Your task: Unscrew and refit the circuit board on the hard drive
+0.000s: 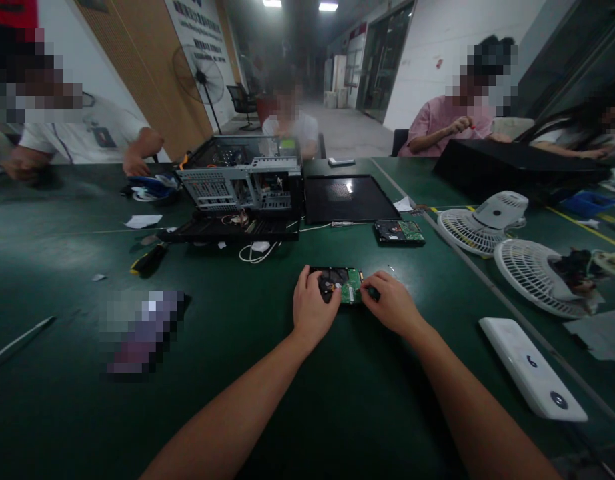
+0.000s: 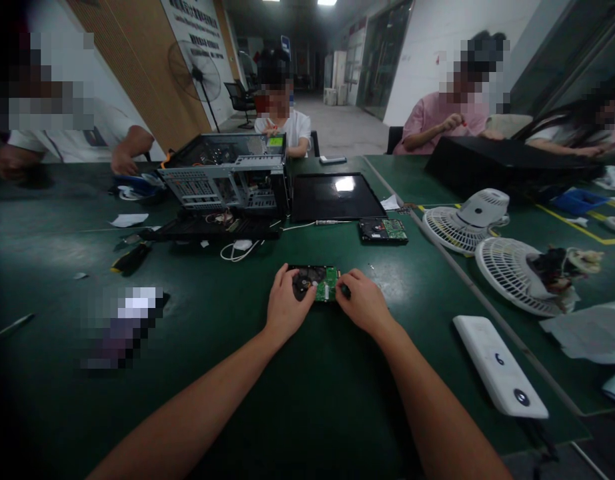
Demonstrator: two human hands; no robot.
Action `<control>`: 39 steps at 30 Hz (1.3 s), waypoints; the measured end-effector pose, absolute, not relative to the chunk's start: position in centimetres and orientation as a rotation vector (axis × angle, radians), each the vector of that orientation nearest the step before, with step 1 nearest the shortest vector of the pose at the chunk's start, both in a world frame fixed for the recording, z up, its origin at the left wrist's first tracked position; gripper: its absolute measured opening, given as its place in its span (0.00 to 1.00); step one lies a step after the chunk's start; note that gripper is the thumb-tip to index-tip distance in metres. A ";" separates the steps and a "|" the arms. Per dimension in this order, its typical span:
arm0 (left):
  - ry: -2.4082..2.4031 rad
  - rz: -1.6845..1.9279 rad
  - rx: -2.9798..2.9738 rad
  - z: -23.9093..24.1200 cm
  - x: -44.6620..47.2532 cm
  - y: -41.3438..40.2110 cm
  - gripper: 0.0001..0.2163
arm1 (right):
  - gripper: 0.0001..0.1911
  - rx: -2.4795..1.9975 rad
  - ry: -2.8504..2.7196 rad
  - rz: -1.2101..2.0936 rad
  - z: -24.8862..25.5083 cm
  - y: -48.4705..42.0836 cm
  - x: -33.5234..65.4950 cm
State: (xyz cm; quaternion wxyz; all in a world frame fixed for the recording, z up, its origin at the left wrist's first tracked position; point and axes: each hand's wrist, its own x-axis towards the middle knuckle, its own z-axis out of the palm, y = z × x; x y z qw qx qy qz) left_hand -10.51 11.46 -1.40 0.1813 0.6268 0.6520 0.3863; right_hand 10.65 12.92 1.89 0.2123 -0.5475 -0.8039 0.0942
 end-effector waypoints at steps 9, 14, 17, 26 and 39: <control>1.850 1.093 1.764 -1.6 -10.4 11.5 0.23 | 0.08 -1.475 -2.225 0.279 1.5 12.9 10.4; 1.847 1.075 1.769 -1.3 -10.5 11.4 0.23 | 0.07 -1.486 -2.232 0.253 1.4 13.1 10.3; 1.840 1.064 1.769 -1.3 -10.6 11.4 0.23 | 0.04 -1.531 -2.174 0.281 1.5 13.2 10.7; 1.836 1.057 1.775 -1.4 -10.6 11.4 0.23 | 0.03 -1.529 -2.138 0.326 1.9 13.1 10.8; 1.859 1.044 1.782 -1.2 -10.6 11.4 0.22 | 0.03 -1.372 -2.185 0.308 1.5 13.2 10.8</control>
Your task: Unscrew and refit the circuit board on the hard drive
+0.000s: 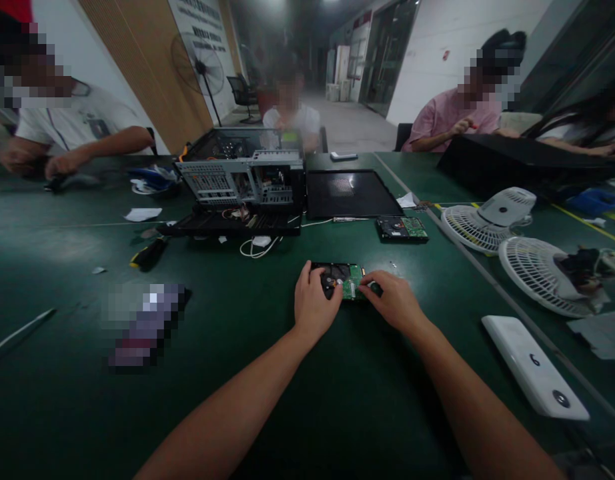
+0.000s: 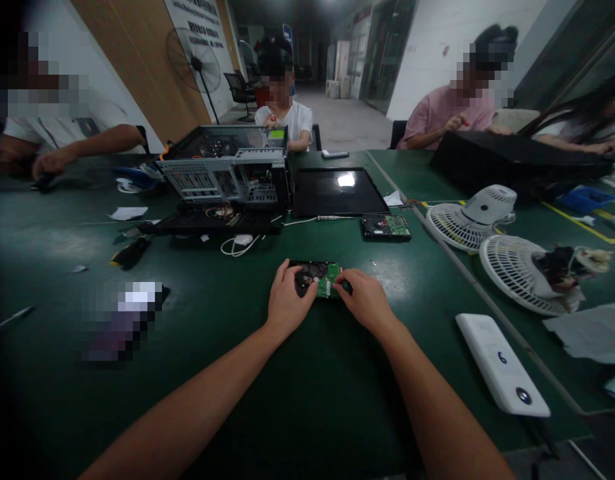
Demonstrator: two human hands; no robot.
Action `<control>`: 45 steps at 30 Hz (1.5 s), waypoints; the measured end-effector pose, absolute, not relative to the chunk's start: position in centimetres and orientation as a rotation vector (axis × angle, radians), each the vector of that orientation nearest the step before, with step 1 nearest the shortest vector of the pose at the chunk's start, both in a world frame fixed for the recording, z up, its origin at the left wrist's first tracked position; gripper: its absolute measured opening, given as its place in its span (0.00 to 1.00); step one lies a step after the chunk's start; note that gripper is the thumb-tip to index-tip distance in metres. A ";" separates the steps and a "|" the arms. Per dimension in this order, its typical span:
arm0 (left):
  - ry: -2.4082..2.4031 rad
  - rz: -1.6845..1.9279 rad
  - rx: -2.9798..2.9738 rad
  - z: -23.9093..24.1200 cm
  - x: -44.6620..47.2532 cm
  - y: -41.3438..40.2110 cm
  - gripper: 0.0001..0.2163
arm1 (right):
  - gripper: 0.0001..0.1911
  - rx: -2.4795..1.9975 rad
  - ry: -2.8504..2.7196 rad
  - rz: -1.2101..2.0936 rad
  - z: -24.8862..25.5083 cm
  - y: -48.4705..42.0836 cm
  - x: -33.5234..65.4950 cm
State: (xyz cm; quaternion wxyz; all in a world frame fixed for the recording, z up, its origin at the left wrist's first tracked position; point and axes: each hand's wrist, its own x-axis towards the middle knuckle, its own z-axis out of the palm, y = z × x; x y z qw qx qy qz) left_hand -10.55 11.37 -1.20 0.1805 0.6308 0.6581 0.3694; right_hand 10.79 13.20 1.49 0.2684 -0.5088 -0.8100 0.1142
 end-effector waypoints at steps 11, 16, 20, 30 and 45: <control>1.868 1.025 1.770 -1.3 -10.5 11.4 0.22 | 0.07 -1.354 -2.190 0.255 1.8 13.4 11.9; 1.859 1.030 1.776 -1.3 -10.5 11.5 0.22 | 0.10 -1.341 -2.258 0.284 1.7 13.2 11.7; 1.863 1.029 1.778 -1.3 -10.5 11.5 0.22 | 0.11 -1.395 -2.103 0.210 1.9 13.3 11.8; 1.853 1.020 1.773 -1.1 -10.6 11.4 0.22 | 0.20 -1.402 -1.760 -0.057 2.2 13.7 12.9; 1.844 1.010 1.760 -1.0 -10.7 11.3 0.22 | 0.29 -1.322 -1.493 -0.009 2.3 13.0 11.8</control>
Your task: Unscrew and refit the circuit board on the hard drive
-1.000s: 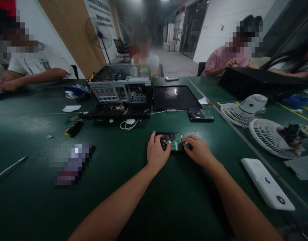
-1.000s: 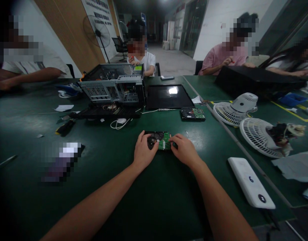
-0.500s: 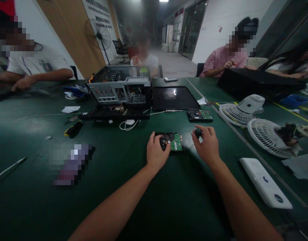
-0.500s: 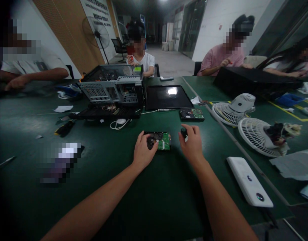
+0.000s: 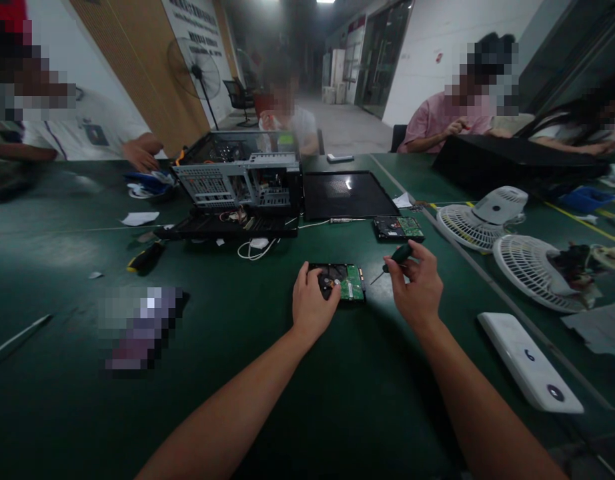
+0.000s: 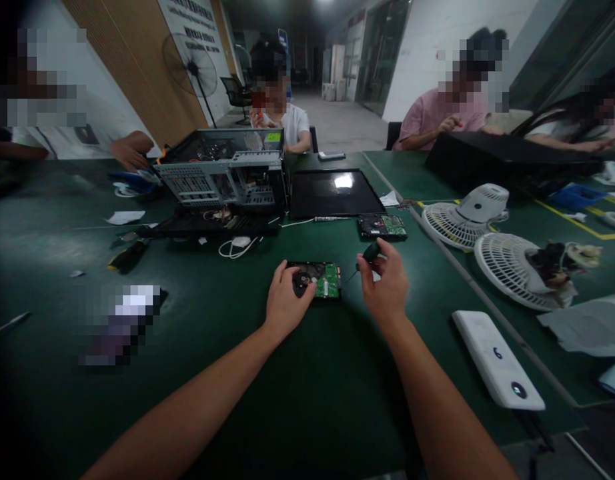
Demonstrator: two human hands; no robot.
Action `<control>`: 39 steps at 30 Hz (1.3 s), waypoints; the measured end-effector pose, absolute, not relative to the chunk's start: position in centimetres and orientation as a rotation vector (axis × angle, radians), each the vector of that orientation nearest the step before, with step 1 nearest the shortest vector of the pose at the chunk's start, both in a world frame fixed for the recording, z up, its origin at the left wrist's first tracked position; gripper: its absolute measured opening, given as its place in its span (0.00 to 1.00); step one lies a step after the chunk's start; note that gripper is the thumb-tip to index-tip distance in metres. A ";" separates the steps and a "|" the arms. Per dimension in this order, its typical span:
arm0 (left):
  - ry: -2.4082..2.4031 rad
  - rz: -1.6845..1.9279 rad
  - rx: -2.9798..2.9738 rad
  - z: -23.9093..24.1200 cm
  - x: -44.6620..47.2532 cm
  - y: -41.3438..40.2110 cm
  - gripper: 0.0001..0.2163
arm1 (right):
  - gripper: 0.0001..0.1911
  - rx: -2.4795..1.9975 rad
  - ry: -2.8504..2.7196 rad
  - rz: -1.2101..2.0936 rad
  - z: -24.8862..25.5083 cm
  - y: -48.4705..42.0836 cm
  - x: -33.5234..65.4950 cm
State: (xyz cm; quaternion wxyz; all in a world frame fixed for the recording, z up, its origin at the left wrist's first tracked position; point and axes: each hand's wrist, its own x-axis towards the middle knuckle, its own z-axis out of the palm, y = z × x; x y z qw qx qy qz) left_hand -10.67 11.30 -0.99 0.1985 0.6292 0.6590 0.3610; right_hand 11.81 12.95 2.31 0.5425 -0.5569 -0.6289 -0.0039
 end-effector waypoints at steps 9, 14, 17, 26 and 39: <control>1.869 1.003 1.779 -1.4 -10.6 11.6 0.23 | 0.28 -1.127 -1.561 0.170 1.5 12.4 10.2; 1.862 1.004 1.790 -1.5 -10.7 11.6 0.23 | 0.26 -1.127 -1.566 0.168 1.7 12.3 10.0; 1.860 1.005 1.787 -1.4 -10.7 11.5 0.23 | 0.26 -1.135 -1.569 0.172 1.7 12.4 10.0; 1.856 1.019 1.781 -1.5 -10.6 11.5 0.23 | 0.26 -1.132 -1.581 0.206 1.3 12.5 10.0; 1.859 1.024 1.780 -1.4 -10.6 11.5 0.22 | 0.28 -1.166 -1.531 0.234 1.2 12.6 10.0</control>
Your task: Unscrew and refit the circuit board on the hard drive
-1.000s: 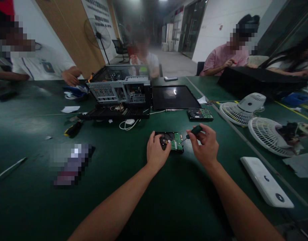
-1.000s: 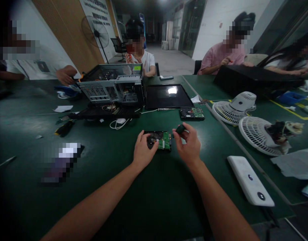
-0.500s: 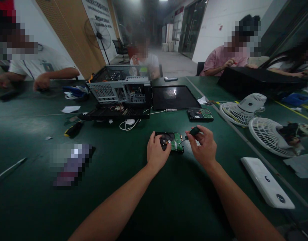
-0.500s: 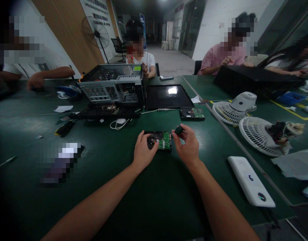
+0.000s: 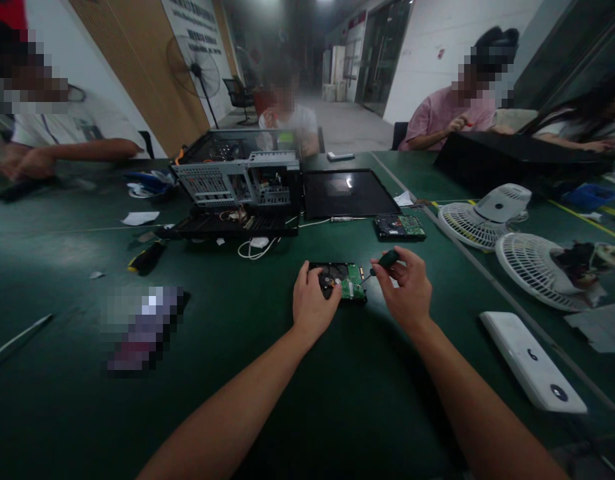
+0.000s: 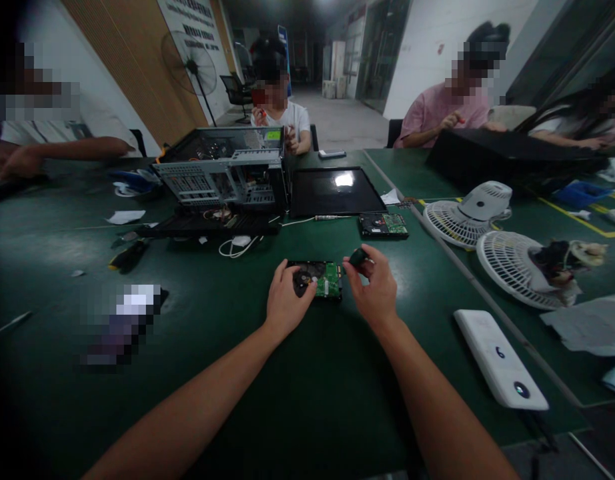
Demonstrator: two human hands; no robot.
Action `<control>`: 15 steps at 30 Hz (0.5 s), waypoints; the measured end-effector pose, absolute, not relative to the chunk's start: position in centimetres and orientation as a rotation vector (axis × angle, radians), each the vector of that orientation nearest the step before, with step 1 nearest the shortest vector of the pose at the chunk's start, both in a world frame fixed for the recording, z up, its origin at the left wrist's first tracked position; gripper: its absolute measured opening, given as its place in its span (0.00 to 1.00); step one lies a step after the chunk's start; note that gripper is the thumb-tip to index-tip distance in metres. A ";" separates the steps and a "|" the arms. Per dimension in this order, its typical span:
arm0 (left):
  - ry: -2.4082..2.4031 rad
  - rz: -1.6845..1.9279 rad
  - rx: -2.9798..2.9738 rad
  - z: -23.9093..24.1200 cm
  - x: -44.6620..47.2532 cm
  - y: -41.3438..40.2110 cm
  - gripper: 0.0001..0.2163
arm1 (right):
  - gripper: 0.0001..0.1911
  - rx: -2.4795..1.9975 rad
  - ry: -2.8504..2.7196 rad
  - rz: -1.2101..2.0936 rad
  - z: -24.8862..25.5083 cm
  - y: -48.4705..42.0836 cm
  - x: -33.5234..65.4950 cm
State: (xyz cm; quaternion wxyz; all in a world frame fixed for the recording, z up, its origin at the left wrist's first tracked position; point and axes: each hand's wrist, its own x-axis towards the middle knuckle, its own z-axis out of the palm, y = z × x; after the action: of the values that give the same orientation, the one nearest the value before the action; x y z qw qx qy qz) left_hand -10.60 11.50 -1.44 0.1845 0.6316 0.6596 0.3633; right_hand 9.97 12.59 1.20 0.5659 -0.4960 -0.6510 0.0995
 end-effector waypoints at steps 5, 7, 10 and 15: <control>1.862 1.026 1.783 -1.5 -10.6 11.5 0.23 | 0.28 -1.151 -1.534 0.245 0.9 12.7 10.0; 1.856 1.021 1.790 -1.6 -10.6 11.6 0.23 | 0.28 -1.133 -1.558 0.217 1.0 12.7 10.1; 1.856 1.007 1.793 -1.7 -10.7 11.6 0.23 | 0.26 -1.111 -1.639 0.143 1.5 12.5 10.2; 1.864 1.005 1.789 -1.8 -10.6 11.7 0.23 | 0.28 -1.140 -1.758 -0.027 2.7 11.9 10.1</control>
State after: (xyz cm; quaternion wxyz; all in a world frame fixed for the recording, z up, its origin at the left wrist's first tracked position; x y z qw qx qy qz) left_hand -10.61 11.65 -1.79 0.1836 0.6345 0.6608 0.3564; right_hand 10.12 11.89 2.75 0.4995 -0.4714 -0.7268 -0.0113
